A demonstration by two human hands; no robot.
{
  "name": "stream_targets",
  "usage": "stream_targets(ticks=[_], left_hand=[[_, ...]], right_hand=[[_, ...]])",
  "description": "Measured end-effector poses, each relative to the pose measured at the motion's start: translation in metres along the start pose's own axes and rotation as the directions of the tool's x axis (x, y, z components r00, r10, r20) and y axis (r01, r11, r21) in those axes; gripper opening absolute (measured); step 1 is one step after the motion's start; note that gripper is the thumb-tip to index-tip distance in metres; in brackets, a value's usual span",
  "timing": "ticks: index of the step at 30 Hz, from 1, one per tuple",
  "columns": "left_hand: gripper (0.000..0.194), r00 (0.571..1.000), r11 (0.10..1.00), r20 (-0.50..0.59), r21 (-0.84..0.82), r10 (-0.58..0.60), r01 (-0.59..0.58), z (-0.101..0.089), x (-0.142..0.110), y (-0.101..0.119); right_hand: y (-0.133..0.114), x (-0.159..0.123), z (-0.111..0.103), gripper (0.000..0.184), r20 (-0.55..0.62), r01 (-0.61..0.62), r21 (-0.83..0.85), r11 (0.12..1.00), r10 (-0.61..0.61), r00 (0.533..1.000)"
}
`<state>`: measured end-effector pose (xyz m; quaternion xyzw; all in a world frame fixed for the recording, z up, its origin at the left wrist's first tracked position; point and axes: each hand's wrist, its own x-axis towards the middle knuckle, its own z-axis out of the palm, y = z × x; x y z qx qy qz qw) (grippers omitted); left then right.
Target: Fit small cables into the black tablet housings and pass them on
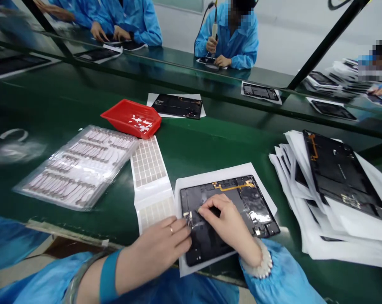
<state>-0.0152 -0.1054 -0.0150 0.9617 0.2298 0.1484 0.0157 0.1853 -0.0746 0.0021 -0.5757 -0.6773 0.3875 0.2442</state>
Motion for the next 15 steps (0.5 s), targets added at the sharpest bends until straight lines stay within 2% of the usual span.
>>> stream_targets(ticks=[3,8,11,15], left_hand=[[0.014,0.999,0.999,-0.048,-0.045,0.005,-0.007,-0.001,-0.009,0.007],[0.024,0.979,0.988,-0.132,-0.032,-0.153,0.150,-0.010,-0.018,-0.008],[0.024,0.984,0.988,-0.089,-0.019,-0.152,0.151,-0.012,-0.020,-0.018],[0.018,0.989,0.990,-0.032,-0.001,-0.141,0.142,-0.010,-0.021,-0.018]], right_hand=[[0.001,-0.007,0.009,0.017,-0.032,0.045,-0.091,0.995,-0.049,0.998],[-0.004,-0.017,0.021,0.020,-0.096,0.044,-0.207,0.977,-0.065,0.993],[-0.008,-0.020,0.028,0.021,-0.136,0.018,-0.272,0.962,-0.057,0.989],[-0.011,-0.022,0.035,0.021,-0.172,-0.008,-0.309,0.951,-0.048,0.984]])
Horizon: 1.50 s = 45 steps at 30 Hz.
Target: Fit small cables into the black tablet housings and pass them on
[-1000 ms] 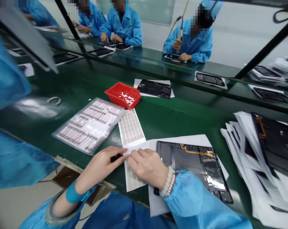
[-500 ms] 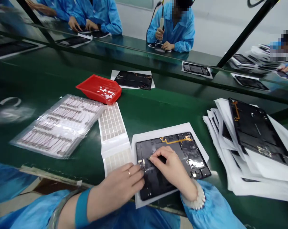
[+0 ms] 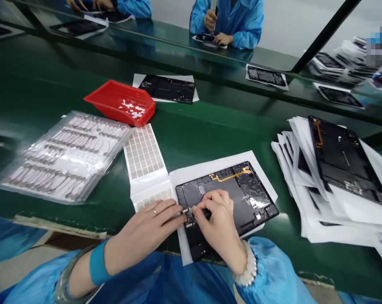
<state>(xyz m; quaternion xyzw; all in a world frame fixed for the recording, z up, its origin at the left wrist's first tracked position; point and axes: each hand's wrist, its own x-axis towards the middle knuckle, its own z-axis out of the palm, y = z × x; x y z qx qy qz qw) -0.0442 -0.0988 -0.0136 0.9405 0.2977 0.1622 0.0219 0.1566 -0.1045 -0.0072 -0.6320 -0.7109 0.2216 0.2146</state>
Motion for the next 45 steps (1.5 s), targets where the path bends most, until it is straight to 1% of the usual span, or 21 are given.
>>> stream_targets(ticks=[2,6,11,16,22,28,34,38,42,45], left_hand=[[0.017,1.000,1.000,0.003,0.000,-0.004,0.004,0.0010,-0.0005,0.0011],[0.019,1.000,1.000,-0.023,-0.007,-0.010,0.009,0.0027,-0.0016,0.0013],[0.018,1.000,1.000,-0.022,-0.001,-0.008,0.008,0.0041,-0.0026,0.0011],[0.022,1.000,1.000,0.003,0.017,-0.004,0.004,0.0034,-0.0017,0.0011],[0.032,0.997,0.998,0.076,0.054,0.010,-0.014,0.0036,0.0011,0.0012],[0.026,0.999,0.998,0.029,0.058,0.028,-0.029,0.0070,0.0001,0.0019],[0.023,0.999,0.998,0.017,0.055,0.030,-0.031,0.0057,-0.0002,0.0008],[0.022,1.000,0.999,0.000,0.041,0.027,-0.026,0.0055,0.0000,0.0009],[0.026,0.999,0.999,0.033,0.040,0.019,-0.021,0.0056,0.0000,0.0010],[0.032,0.996,0.999,0.084,0.043,0.017,-0.021,0.0050,0.0004,0.0011]], right_hand=[[-0.0007,-0.0008,0.0012,0.021,-0.006,-0.004,-0.007,1.000,0.004,1.000],[0.0003,-0.0013,0.0022,0.021,-0.005,-0.001,-0.022,1.000,0.001,1.000],[0.0006,-0.0011,0.0030,0.021,0.001,0.004,-0.040,0.999,-0.004,1.000],[-0.0010,-0.0007,0.0023,0.022,0.005,0.006,-0.058,0.998,-0.006,1.000],[0.0005,-0.0011,0.0023,0.021,0.012,0.005,-0.049,0.999,-0.004,1.000],[0.0008,-0.0010,0.0018,0.020,0.018,0.009,-0.050,0.999,-0.008,1.000],[0.0009,-0.0005,0.0007,0.019,0.039,0.002,-0.018,1.000,-0.001,0.999],[0.0008,-0.0005,0.0011,0.020,0.034,0.005,-0.030,1.000,-0.004,0.999],[0.0007,-0.0004,0.0012,0.020,0.032,0.006,-0.034,0.999,-0.004,0.999],[0.0006,-0.0003,0.0010,0.019,0.041,-0.003,-0.023,1.000,0.004,0.999]])
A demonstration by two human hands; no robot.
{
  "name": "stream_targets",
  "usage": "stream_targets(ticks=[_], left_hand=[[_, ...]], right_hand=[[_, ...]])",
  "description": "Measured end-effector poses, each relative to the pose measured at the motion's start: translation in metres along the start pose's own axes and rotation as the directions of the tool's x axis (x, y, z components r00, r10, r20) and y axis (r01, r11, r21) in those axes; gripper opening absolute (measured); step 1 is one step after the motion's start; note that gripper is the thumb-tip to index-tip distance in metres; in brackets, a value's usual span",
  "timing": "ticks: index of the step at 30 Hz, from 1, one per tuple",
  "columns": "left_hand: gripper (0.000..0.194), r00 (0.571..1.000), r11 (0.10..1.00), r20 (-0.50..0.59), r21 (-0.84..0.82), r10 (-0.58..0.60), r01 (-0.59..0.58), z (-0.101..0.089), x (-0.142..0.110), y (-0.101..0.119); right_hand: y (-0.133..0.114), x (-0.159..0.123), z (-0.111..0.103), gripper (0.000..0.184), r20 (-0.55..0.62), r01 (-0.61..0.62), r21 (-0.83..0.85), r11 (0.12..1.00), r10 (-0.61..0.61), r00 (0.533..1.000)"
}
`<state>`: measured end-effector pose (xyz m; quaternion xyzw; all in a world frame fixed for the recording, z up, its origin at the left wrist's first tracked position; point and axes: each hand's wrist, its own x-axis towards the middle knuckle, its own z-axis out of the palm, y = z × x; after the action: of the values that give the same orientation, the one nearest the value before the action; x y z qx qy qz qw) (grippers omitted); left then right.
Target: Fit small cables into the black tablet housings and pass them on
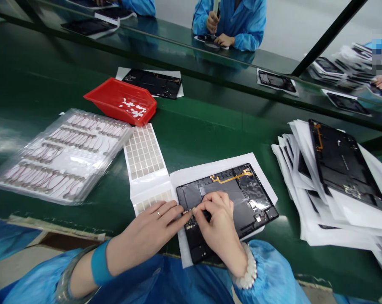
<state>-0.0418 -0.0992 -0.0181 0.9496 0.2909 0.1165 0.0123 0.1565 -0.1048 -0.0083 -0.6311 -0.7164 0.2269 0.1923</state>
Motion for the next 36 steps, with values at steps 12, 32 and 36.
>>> stream_targets(ticks=[12,32,36], left_hand=[[0.033,0.997,0.998,0.073,0.064,0.004,-0.008,-0.003,0.004,0.003],[0.017,0.976,0.974,0.118,-0.162,0.182,-0.162,-0.016,0.039,-0.035],[0.022,0.979,0.965,0.118,-0.224,0.165,-0.135,-0.016,0.039,-0.040]], right_hand=[[0.000,0.002,-0.009,0.018,0.017,0.106,-0.113,0.988,-0.105,0.994],[0.044,0.021,-0.018,0.022,-0.043,0.185,-0.228,0.956,-0.200,0.979],[0.043,0.020,-0.020,0.023,-0.036,0.176,-0.207,0.962,-0.187,0.982]])
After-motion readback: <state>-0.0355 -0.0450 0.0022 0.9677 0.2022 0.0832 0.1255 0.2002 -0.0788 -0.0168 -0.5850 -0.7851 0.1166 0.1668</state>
